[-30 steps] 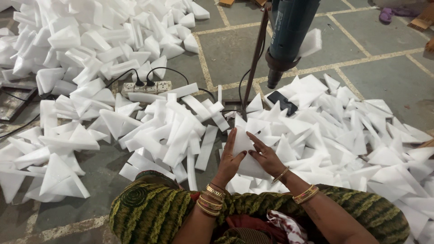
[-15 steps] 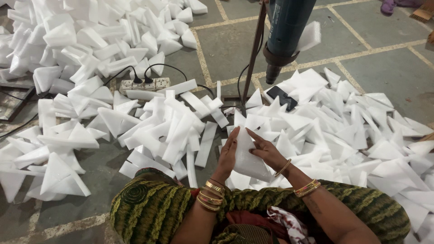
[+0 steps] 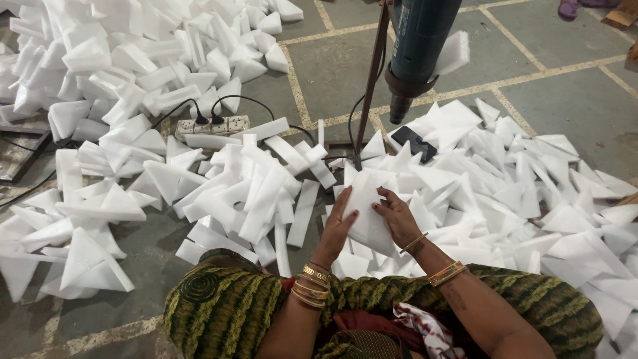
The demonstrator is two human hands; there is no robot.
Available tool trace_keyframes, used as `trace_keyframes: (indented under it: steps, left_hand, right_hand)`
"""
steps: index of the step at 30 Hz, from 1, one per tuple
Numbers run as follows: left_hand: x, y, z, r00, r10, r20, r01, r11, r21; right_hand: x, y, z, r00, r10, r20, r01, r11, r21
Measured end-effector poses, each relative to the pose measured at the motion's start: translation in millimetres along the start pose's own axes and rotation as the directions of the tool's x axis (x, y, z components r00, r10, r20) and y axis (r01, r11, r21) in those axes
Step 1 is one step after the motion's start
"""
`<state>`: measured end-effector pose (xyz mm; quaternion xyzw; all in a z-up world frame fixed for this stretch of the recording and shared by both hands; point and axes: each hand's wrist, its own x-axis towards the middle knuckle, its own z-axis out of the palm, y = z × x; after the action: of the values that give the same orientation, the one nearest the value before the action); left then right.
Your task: The person sits on the floor surrounded by piles of white foam pieces. They pick up individual foam pieces, fold them in half, and place them into a separate pile. The person repeats this folding process continuously throughout the clip.
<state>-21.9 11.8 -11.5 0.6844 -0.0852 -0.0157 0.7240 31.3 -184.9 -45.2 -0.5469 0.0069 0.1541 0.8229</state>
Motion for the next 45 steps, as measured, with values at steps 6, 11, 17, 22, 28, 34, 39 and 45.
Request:
trace_keyframes:
  steps: [6, 11, 17, 22, 28, 34, 39, 45]
  left_hand:
    - [1.7, -1.3, 1.9, 0.994, 0.110, -0.010, -0.107, 0.980, 0.165]
    - [1.7, -7.7, 3.1, 0.994, 0.102, -0.032, -0.097, 0.986, 0.138]
    - [1.1, -1.8, -8.7, 0.989, -0.025, -0.149, 0.010, 0.995, -0.100]
    - [10.8, -5.3, -29.8, 0.943, -0.060, -0.326, -0.084, 0.909, -0.409]
    - [23.3, -24.4, -40.3, 0.900, -0.126, -0.417, -0.161, 0.793, -0.587]
    - [23.2, -30.1, -56.5, 0.680, -0.387, -0.623, -0.033, 0.832, -0.553]
    - [17.7, -55.8, -87.9, 0.604, -0.326, -0.727, -0.250, 0.789, -0.561]
    - [10.7, -79.5, -117.0, 0.484, -0.402, -0.777, -0.249, 0.788, -0.563]
  right_hand:
    - [2.8, 4.6, -7.5, 1.000, -0.022, -0.013, 0.021, 0.998, -0.065]
    - [4.5, 11.0, -9.6, 1.000, -0.003, -0.018, 0.002, 0.999, -0.034]
    - [3.2, 2.9, -10.2, 0.999, -0.029, -0.013, 0.026, 0.986, -0.165]
    - [-19.1, -27.2, 16.0, 0.992, 0.070, 0.107, -0.005, 0.856, -0.517]
    - [-25.4, -20.5, 27.6, 0.966, 0.193, 0.173, -0.030, 0.746, -0.666]
    - [3.2, -33.5, 9.3, 0.993, 0.059, 0.102, 0.058, 0.504, -0.862]
    - [32.0, -44.9, 25.2, 0.806, 0.590, 0.048, 0.154, -0.132, -0.979]
    - [93.6, -82.4, 108.0, 0.955, 0.214, 0.205, 0.270, -0.346, -0.899]
